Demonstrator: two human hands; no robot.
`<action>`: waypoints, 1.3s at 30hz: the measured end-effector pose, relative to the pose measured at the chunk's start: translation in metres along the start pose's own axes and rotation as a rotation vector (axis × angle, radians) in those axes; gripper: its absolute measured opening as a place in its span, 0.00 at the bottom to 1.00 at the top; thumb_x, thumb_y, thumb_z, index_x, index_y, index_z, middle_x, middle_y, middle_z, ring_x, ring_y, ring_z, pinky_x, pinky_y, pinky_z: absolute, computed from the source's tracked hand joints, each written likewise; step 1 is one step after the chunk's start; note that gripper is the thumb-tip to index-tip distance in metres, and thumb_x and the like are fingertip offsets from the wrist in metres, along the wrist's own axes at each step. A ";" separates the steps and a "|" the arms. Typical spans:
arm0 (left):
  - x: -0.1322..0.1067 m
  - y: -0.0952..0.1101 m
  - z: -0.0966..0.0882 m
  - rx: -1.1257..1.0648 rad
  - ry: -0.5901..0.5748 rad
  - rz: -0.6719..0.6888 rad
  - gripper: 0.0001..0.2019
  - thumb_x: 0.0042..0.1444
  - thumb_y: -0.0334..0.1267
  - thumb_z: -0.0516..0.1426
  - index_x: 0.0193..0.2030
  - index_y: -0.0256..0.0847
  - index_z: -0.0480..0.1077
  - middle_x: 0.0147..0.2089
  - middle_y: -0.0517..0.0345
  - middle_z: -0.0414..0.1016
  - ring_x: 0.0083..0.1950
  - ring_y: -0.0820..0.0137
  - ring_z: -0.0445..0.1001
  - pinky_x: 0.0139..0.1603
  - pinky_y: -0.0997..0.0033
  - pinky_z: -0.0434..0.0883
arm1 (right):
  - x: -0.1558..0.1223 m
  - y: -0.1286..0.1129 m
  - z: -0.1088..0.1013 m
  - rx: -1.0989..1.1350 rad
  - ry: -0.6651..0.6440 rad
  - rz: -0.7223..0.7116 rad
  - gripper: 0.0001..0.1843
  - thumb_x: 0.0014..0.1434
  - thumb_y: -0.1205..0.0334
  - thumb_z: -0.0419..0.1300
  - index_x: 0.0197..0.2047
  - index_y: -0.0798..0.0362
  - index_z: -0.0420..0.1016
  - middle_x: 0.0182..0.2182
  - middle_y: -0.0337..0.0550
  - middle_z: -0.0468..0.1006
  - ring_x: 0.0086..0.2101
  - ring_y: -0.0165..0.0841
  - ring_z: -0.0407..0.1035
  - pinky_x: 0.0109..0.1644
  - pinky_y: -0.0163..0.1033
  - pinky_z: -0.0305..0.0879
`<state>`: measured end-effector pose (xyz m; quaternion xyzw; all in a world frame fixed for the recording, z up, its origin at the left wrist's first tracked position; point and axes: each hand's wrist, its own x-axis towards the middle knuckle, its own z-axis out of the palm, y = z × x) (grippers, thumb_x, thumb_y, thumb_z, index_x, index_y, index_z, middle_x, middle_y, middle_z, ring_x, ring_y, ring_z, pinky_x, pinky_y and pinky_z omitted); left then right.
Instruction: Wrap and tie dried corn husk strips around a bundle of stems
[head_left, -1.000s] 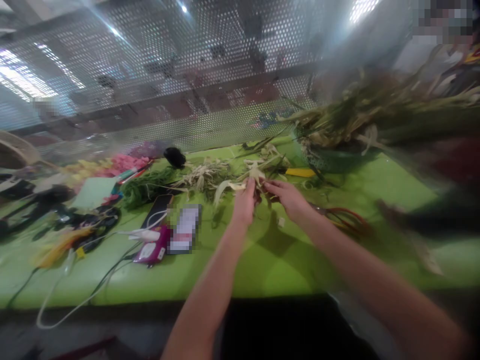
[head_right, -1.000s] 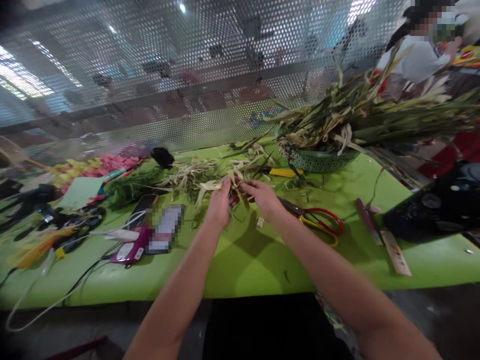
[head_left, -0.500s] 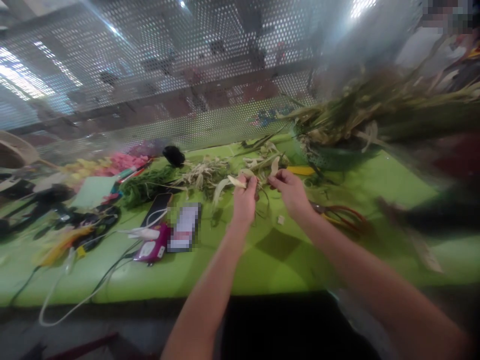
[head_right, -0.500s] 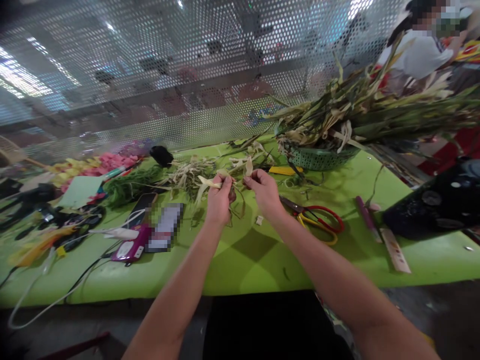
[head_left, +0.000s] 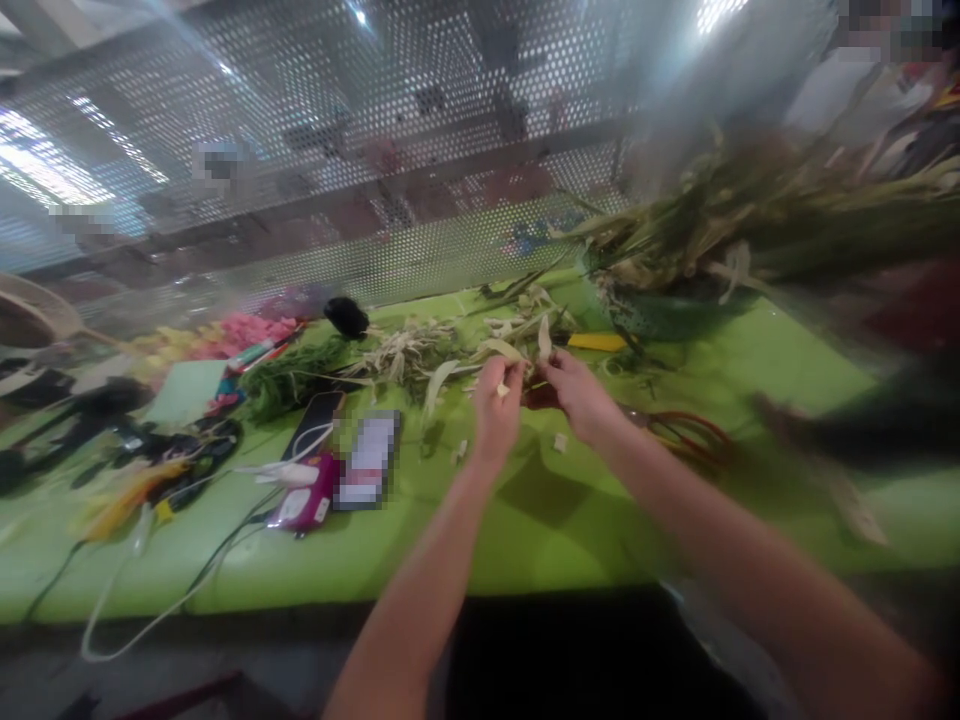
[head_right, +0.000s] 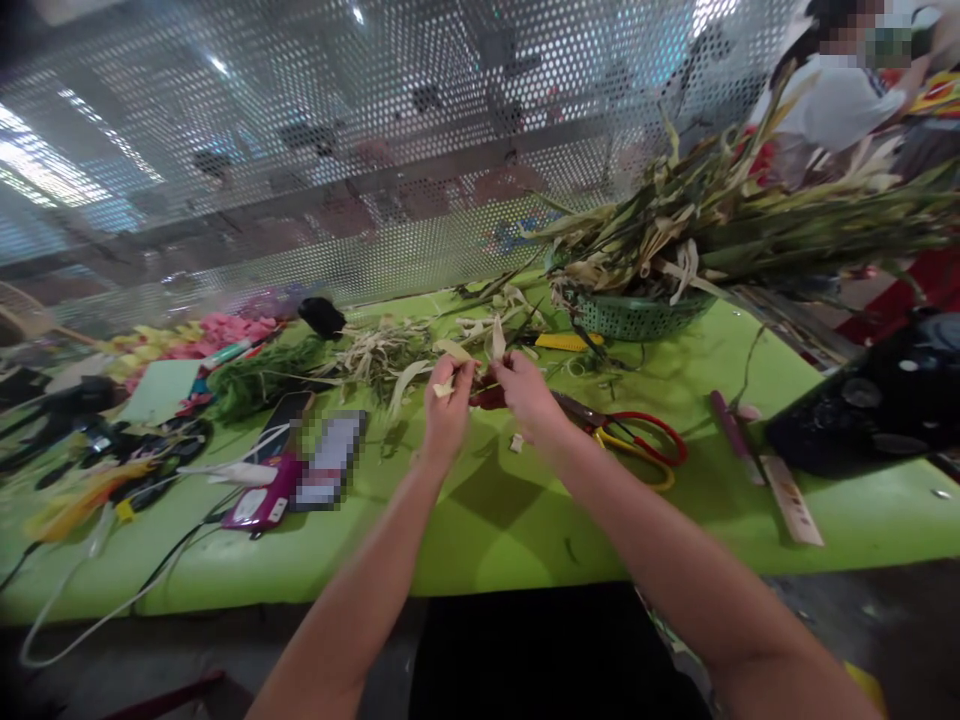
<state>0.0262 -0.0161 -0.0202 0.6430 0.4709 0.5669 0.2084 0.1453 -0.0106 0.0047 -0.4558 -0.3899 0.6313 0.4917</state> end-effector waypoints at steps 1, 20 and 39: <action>0.000 0.000 0.000 -0.007 0.006 -0.025 0.16 0.65 0.50 0.50 0.32 0.40 0.64 0.33 0.57 0.66 0.36 0.71 0.64 0.39 0.70 0.61 | 0.001 0.001 0.000 -0.031 0.021 -0.058 0.06 0.63 0.64 0.54 0.34 0.50 0.60 0.23 0.32 0.71 0.19 0.26 0.67 0.27 0.34 0.69; 0.012 -0.002 -0.016 -0.256 -0.035 -0.341 0.17 0.56 0.54 0.59 0.33 0.39 0.73 0.30 0.58 0.72 0.33 0.72 0.70 0.38 0.72 0.67 | 0.006 0.004 -0.012 -0.185 0.122 -0.412 0.13 0.57 0.51 0.61 0.31 0.49 0.64 0.18 0.30 0.66 0.17 0.25 0.60 0.20 0.32 0.56; 0.016 0.015 -0.024 0.044 -0.265 -0.019 0.09 0.56 0.43 0.61 0.29 0.41 0.74 0.33 0.54 0.75 0.40 0.64 0.71 0.47 0.67 0.65 | 0.001 0.003 -0.011 -0.224 0.142 -0.445 0.12 0.57 0.49 0.61 0.34 0.48 0.67 0.22 0.34 0.70 0.21 0.28 0.63 0.22 0.33 0.60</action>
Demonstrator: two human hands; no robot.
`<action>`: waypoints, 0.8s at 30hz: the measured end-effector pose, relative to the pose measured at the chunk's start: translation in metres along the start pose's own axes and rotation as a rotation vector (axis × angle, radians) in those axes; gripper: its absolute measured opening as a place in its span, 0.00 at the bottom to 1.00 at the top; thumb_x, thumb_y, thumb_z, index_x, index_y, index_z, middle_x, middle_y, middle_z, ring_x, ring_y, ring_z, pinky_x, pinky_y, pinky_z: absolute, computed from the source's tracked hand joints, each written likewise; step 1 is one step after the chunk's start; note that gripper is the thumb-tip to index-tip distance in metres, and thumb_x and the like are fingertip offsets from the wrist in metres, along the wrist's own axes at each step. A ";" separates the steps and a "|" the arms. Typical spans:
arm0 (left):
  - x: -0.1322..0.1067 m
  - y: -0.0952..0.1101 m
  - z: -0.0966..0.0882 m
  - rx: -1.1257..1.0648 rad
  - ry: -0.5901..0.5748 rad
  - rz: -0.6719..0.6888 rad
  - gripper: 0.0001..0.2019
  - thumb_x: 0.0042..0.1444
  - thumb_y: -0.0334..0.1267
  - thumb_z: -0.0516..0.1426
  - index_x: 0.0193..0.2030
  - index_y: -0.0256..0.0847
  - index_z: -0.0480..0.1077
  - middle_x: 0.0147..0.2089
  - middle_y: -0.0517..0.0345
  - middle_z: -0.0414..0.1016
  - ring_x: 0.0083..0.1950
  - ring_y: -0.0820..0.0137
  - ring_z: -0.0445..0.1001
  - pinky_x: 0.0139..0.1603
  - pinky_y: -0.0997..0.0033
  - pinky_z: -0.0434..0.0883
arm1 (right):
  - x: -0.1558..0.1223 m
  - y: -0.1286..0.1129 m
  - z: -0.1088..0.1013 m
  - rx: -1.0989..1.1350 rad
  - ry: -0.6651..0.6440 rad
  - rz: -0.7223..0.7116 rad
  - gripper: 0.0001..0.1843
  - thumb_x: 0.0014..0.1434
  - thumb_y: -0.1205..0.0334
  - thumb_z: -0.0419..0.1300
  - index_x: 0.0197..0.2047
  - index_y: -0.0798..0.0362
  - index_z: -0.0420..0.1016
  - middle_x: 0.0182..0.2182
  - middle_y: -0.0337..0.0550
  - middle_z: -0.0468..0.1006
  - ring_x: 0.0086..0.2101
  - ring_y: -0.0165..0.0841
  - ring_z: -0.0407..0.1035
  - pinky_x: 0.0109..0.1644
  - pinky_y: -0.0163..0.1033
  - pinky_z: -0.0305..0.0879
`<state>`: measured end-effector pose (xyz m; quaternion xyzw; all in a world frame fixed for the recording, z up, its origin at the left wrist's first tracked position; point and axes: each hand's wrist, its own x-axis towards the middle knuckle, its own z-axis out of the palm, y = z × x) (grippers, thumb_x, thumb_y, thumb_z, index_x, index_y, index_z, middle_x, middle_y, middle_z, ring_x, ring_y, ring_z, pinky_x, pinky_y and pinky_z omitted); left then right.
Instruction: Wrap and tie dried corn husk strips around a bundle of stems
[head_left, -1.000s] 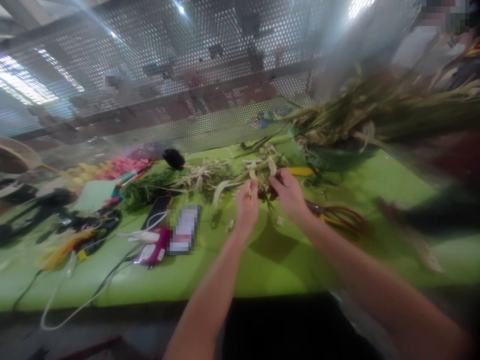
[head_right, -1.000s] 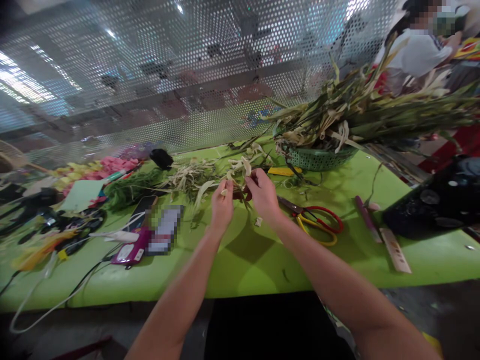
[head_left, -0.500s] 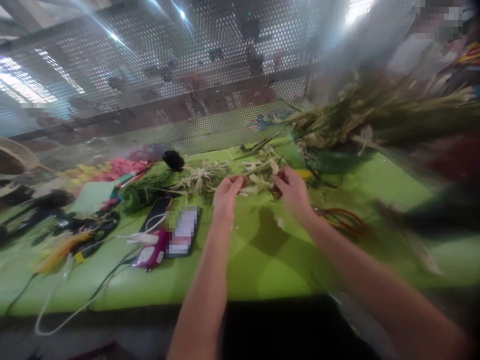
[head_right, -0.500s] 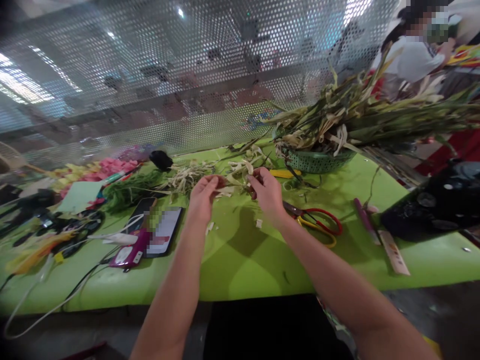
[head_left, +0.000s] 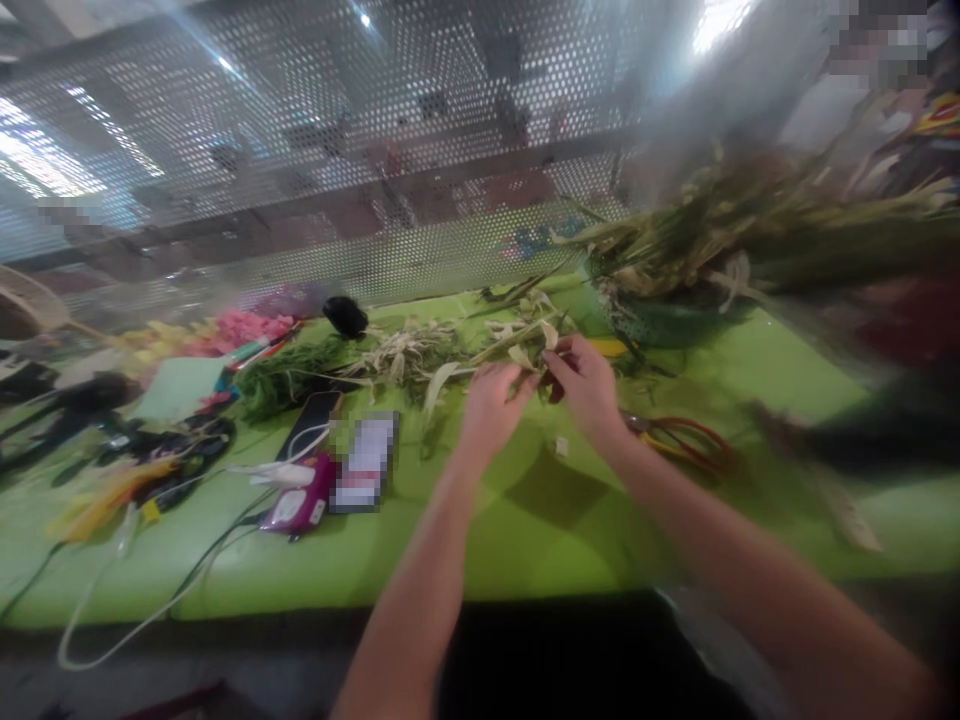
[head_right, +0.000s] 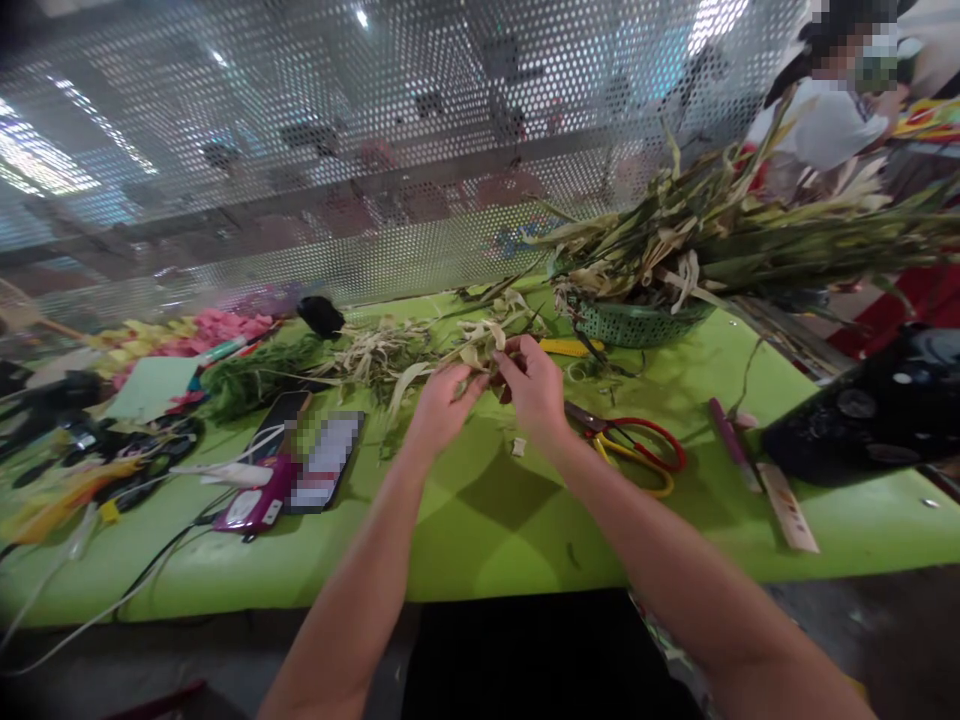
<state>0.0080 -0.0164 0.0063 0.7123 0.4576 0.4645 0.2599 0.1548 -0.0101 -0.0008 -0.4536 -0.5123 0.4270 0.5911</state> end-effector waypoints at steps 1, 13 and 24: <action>0.000 0.000 0.003 -0.059 -0.001 -0.014 0.09 0.57 0.42 0.60 0.29 0.41 0.73 0.33 0.54 0.75 0.40 0.64 0.70 0.47 0.67 0.65 | 0.000 0.000 0.000 -0.008 0.002 -0.014 0.11 0.57 0.50 0.61 0.34 0.49 0.68 0.23 0.34 0.70 0.21 0.28 0.63 0.23 0.33 0.59; -0.003 -0.005 0.011 -0.278 -0.164 -0.151 0.14 0.60 0.45 0.57 0.28 0.39 0.69 0.27 0.60 0.64 0.31 0.72 0.62 0.34 0.73 0.61 | 0.005 -0.002 -0.005 -0.119 0.077 -0.129 0.06 0.52 0.58 0.62 0.28 0.51 0.70 0.25 0.37 0.71 0.29 0.31 0.62 0.33 0.36 0.58; -0.001 -0.015 0.016 -0.562 0.055 -0.255 0.11 0.58 0.44 0.59 0.43 0.41 0.67 0.29 0.62 0.68 0.29 0.75 0.66 0.30 0.76 0.62 | 0.006 -0.003 -0.004 -0.015 -0.110 0.108 0.17 0.55 0.45 0.63 0.35 0.51 0.71 0.27 0.38 0.75 0.18 0.25 0.57 0.21 0.35 0.54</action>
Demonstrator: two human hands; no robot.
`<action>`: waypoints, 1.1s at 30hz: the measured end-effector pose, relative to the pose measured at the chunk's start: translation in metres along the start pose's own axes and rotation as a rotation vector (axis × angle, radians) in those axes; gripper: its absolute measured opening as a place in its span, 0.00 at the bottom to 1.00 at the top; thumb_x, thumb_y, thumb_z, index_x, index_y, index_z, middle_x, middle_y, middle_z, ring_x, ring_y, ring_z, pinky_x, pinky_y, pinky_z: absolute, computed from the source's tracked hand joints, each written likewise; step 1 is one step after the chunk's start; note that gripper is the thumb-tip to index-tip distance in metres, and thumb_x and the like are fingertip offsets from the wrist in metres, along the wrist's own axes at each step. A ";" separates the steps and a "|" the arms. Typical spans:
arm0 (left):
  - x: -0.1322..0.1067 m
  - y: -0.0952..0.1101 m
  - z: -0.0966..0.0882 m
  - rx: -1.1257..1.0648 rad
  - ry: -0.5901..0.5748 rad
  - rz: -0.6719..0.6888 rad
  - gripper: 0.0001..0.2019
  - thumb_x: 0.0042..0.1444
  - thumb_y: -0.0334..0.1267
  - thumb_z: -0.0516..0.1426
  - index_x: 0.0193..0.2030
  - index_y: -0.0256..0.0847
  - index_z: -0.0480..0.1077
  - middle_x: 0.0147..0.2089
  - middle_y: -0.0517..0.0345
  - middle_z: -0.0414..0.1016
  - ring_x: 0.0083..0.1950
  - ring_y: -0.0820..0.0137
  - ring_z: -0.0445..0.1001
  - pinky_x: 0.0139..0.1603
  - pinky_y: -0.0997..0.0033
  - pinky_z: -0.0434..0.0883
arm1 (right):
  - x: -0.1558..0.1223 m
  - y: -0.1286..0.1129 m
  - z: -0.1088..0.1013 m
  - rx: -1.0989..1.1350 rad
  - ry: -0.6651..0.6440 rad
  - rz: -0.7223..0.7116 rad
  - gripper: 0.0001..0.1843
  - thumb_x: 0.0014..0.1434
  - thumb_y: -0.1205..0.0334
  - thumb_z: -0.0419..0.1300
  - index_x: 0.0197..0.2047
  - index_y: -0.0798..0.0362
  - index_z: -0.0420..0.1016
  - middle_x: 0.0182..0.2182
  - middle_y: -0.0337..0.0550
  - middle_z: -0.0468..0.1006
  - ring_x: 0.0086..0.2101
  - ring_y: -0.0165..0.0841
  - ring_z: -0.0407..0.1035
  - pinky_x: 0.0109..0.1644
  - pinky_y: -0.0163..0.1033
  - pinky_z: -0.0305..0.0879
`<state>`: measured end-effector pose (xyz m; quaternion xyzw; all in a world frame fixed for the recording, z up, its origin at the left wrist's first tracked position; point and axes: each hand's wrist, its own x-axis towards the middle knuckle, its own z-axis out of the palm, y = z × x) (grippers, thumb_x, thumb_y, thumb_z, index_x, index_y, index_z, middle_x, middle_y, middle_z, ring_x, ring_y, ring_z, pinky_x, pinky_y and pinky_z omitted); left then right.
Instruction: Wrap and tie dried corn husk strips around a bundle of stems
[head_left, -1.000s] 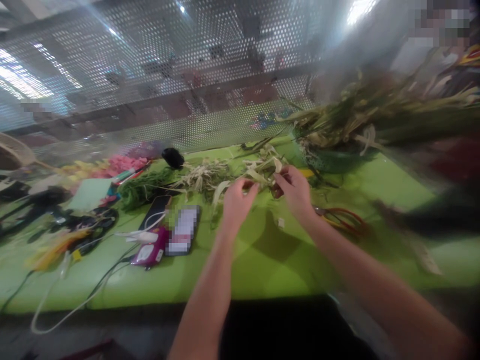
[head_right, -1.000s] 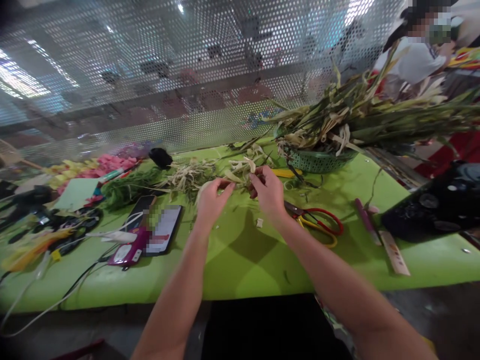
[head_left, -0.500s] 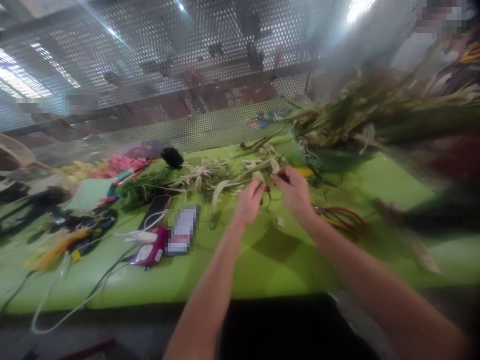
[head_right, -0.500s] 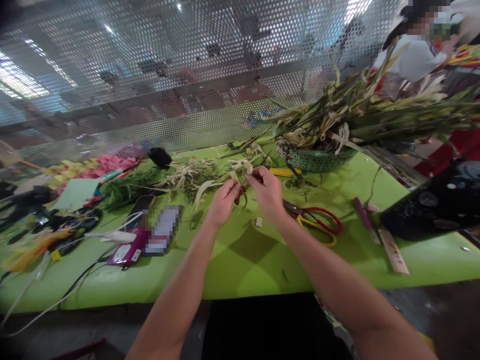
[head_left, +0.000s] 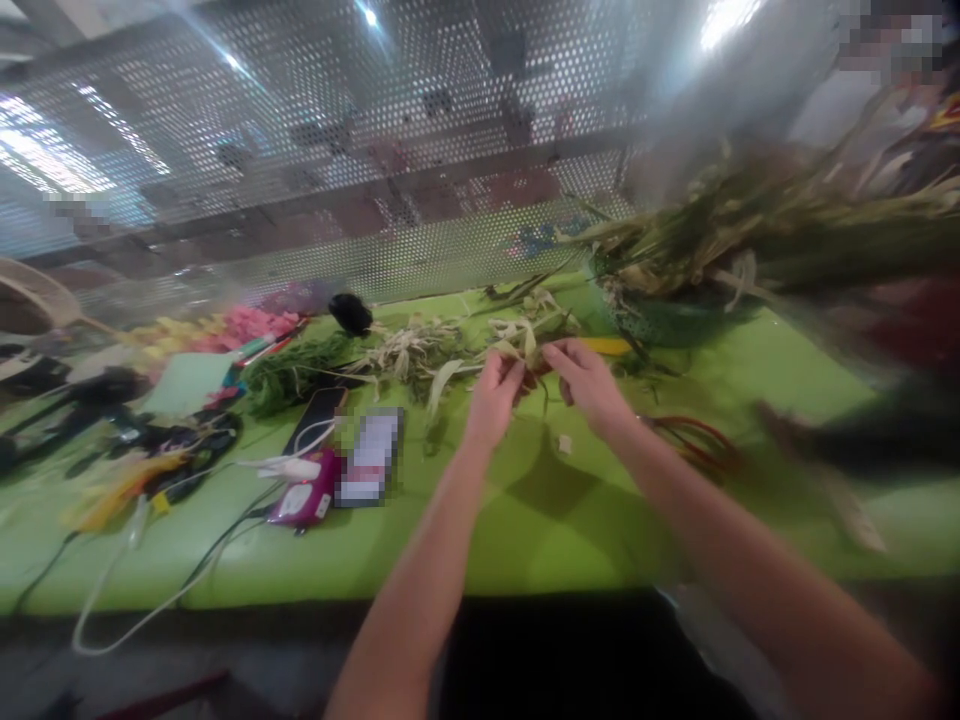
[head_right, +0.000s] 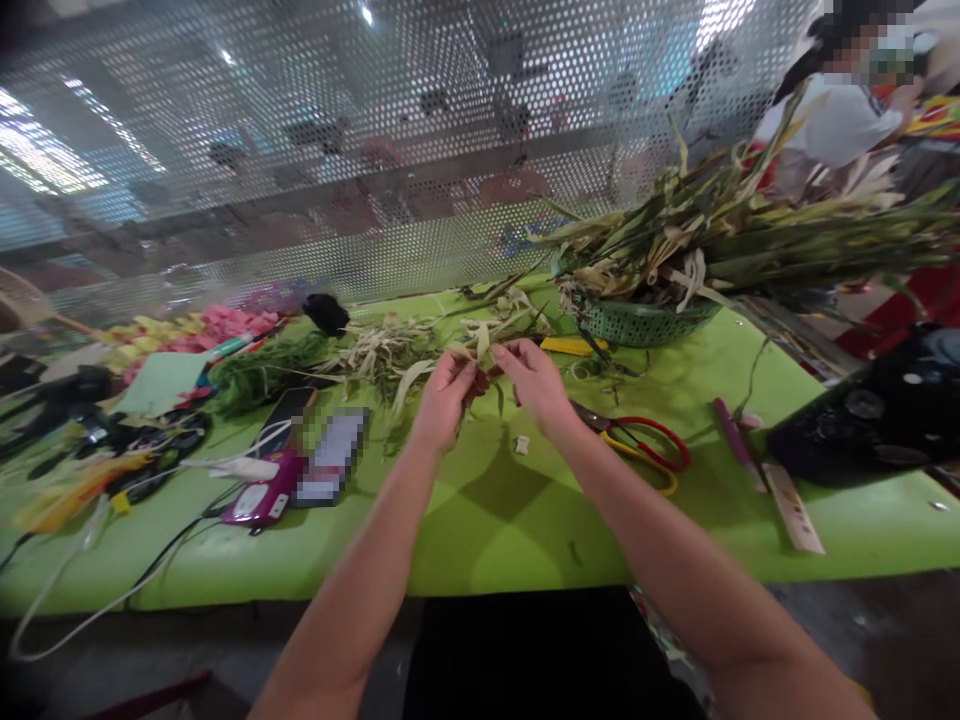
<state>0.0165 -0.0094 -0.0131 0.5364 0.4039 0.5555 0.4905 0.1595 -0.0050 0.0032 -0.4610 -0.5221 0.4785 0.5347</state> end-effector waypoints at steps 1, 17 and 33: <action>0.001 0.000 -0.001 -0.022 0.030 -0.009 0.11 0.58 0.44 0.59 0.43 0.42 0.67 0.30 0.63 0.68 0.29 0.76 0.67 0.28 0.77 0.61 | -0.001 0.000 0.002 0.013 -0.042 0.040 0.19 0.53 0.44 0.65 0.35 0.51 0.70 0.27 0.38 0.75 0.18 0.25 0.57 0.20 0.35 0.54; 0.002 0.000 -0.006 -0.039 0.027 -0.081 0.11 0.55 0.43 0.60 0.32 0.39 0.67 0.27 0.63 0.67 0.26 0.78 0.65 0.29 0.76 0.63 | 0.008 0.000 -0.007 0.005 -0.157 -0.057 0.16 0.44 0.53 0.70 0.34 0.53 0.78 0.23 0.37 0.72 0.25 0.29 0.64 0.28 0.36 0.63; 0.001 0.003 -0.006 0.176 -0.133 -0.017 0.12 0.55 0.45 0.61 0.34 0.38 0.69 0.30 0.61 0.69 0.29 0.76 0.66 0.33 0.74 0.64 | 0.007 0.007 -0.008 -0.224 0.093 -0.375 0.04 0.49 0.62 0.63 0.26 0.52 0.72 0.29 0.38 0.71 0.30 0.30 0.62 0.34 0.37 0.58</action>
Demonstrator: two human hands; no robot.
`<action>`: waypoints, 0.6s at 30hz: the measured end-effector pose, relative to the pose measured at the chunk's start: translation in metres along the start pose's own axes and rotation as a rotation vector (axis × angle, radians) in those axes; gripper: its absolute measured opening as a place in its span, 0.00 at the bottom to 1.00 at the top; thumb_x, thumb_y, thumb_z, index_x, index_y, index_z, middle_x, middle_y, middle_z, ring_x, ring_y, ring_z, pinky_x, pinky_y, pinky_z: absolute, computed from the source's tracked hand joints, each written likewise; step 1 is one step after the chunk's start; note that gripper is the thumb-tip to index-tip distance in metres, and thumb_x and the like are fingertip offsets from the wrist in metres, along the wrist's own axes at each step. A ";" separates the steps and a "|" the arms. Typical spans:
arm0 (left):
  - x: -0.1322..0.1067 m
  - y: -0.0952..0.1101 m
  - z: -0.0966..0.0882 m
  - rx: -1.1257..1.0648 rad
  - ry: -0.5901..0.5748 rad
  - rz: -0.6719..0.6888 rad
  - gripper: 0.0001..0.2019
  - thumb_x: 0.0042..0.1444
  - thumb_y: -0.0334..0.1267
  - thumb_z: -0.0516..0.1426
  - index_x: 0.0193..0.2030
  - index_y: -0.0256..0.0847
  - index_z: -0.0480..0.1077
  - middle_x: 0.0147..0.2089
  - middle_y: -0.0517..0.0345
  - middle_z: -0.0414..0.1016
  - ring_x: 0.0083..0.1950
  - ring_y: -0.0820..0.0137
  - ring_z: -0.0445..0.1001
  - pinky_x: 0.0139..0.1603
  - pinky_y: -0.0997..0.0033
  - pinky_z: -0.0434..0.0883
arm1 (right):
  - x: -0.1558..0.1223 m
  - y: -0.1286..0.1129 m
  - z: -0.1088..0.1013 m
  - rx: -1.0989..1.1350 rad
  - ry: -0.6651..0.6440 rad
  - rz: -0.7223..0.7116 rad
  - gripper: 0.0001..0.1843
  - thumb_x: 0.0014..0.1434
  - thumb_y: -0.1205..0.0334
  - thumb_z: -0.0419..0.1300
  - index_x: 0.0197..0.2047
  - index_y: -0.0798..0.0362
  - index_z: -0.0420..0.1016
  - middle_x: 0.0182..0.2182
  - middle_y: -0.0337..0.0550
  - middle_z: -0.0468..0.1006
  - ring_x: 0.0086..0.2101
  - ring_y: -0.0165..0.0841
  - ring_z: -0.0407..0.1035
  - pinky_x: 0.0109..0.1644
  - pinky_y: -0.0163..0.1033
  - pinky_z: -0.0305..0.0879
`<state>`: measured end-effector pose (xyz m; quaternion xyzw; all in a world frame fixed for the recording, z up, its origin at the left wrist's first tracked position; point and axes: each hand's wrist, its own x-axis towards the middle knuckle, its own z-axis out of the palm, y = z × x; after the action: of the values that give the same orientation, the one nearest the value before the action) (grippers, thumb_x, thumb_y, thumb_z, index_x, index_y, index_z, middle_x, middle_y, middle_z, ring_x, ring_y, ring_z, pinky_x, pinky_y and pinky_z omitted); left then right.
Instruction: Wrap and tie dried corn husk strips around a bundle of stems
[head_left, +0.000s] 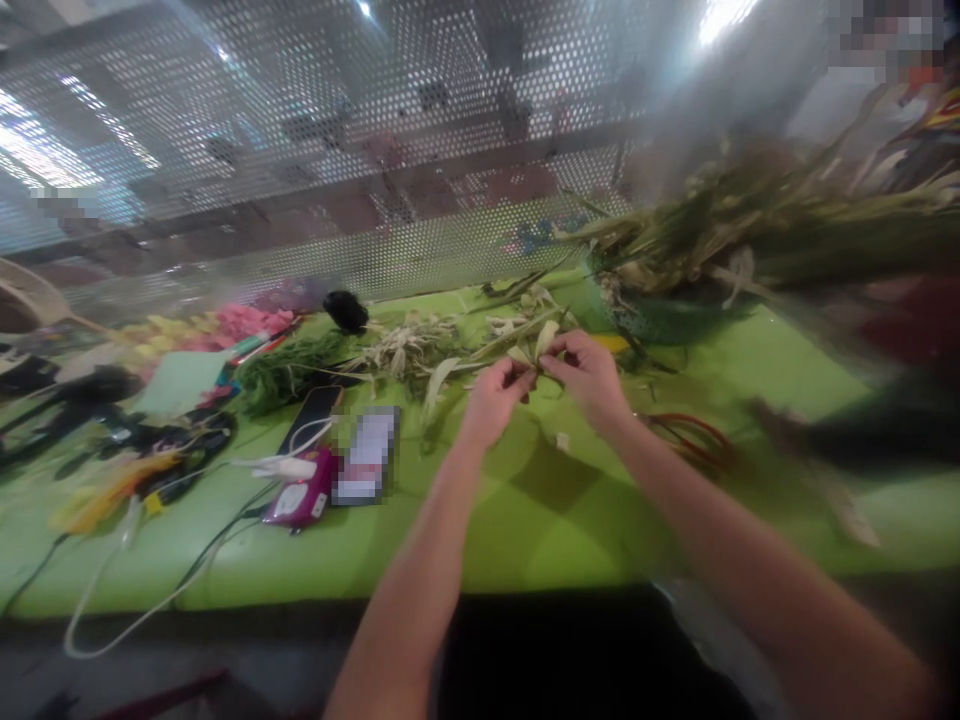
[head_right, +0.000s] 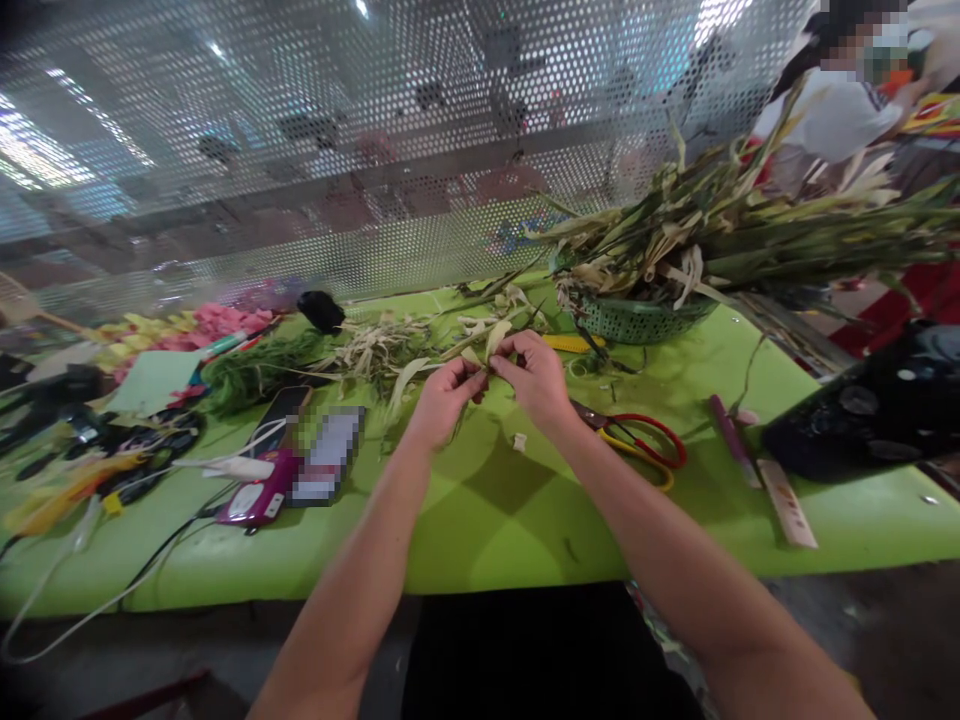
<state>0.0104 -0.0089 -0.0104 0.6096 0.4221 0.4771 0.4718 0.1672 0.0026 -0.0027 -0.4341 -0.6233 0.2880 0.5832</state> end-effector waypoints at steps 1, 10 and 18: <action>0.000 0.001 0.001 -0.012 -0.012 -0.003 0.12 0.54 0.45 0.62 0.33 0.38 0.69 0.29 0.61 0.69 0.28 0.76 0.65 0.32 0.74 0.63 | 0.000 0.000 0.000 -0.010 0.009 -0.012 0.03 0.49 0.63 0.62 0.26 0.52 0.72 0.29 0.38 0.71 0.30 0.30 0.62 0.35 0.37 0.58; 0.002 0.002 -0.001 -0.004 0.025 -0.013 0.12 0.54 0.45 0.62 0.33 0.38 0.70 0.30 0.60 0.70 0.30 0.74 0.69 0.35 0.72 0.65 | 0.007 0.001 -0.010 -0.053 -0.009 0.063 0.07 0.51 0.59 0.65 0.33 0.52 0.74 0.28 0.37 0.72 0.27 0.29 0.62 0.31 0.36 0.57; 0.001 0.000 0.002 0.232 0.076 0.096 0.08 0.52 0.40 0.62 0.30 0.37 0.73 0.31 0.59 0.70 0.34 0.72 0.67 0.36 0.72 0.64 | 0.003 -0.001 -0.007 -0.208 -0.148 -0.097 0.05 0.56 0.61 0.65 0.35 0.52 0.79 0.34 0.41 0.71 0.32 0.32 0.64 0.36 0.38 0.62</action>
<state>0.0129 -0.0085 -0.0109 0.6611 0.4625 0.4697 0.3584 0.1741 0.0035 0.0003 -0.4391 -0.7115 0.2244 0.5006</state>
